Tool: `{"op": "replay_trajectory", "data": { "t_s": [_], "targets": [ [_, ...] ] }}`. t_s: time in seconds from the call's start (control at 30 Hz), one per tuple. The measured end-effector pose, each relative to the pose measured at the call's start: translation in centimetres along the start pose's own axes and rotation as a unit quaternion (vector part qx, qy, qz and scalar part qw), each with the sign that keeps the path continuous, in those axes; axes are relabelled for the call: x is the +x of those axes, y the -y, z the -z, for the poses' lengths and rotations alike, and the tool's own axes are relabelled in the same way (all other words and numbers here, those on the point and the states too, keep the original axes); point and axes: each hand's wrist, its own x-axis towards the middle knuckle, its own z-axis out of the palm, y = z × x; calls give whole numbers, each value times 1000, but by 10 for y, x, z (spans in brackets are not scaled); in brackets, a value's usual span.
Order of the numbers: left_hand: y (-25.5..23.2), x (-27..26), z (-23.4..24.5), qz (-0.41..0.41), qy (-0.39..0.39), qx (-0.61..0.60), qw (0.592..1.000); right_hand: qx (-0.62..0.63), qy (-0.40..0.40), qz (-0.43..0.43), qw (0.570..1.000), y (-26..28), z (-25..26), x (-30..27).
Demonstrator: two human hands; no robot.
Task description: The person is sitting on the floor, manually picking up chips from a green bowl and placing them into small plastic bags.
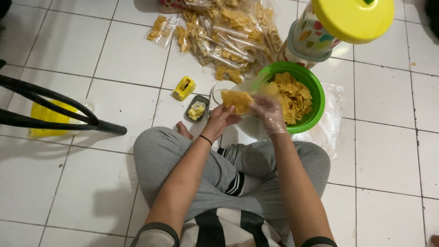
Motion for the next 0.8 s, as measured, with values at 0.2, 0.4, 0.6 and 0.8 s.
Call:
{"op": "replay_trajectory", "data": {
  "t_s": [0.2, 0.4, 0.6, 0.8],
  "targets": [
    [-4, 3, 0, -26, 3, -38, 999, -72, 60, -11, 996, 4, 21, 4],
    [-8, -1, -2, -33, -18, -40, 999, -96, 91, 10, 991, 18, 20, -2],
    [-13, -5, 0, -26, -6, -56, 998, -133, 103, 22, 986, 24, 17, -5],
    [-22, -5, 3, -2, -41, -23, 999, -56, 85, 19, 995, 16, 23, 12]
  ]
}}
